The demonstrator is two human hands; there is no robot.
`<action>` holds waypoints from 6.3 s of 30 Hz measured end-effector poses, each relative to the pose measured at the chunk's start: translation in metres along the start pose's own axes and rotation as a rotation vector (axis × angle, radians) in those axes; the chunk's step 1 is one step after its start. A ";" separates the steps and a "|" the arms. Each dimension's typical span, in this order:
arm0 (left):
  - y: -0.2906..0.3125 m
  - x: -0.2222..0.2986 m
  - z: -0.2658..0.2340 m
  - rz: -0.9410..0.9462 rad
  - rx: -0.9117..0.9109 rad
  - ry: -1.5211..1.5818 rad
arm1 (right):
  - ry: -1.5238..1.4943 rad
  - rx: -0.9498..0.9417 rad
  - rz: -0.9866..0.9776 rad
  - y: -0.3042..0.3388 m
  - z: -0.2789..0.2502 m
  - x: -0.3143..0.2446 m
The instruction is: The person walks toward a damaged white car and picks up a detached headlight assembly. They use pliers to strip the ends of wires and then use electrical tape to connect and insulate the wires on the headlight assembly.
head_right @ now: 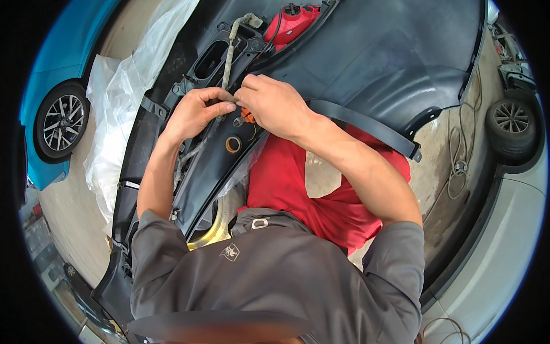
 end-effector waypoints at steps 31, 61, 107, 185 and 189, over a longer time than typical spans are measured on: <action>0.003 0.045 0.028 0.520 0.402 -0.596 | -0.266 -0.087 0.466 -0.017 -0.063 0.033; 0.014 0.031 0.041 0.440 0.552 -0.697 | -0.295 0.001 0.468 -0.012 -0.067 0.027; -0.001 0.045 0.032 0.370 0.670 0.064 | -1.312 -0.032 1.033 -0.027 0.011 0.067; -0.046 0.042 0.024 0.380 0.632 0.025 | -0.452 0.051 0.411 -0.030 -0.056 0.053; -0.049 0.038 0.026 0.316 0.648 0.051 | -0.467 0.072 0.379 -0.030 -0.054 0.050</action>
Point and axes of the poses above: each hand's wrist, its own y-axis away from the middle knuckle, its own z-axis out of the palm, x = y × z, the point moved 4 cm from there along -y, towards the middle knuckle, and after that the axes turned 8 degrees about z, right-handed, at the moved point
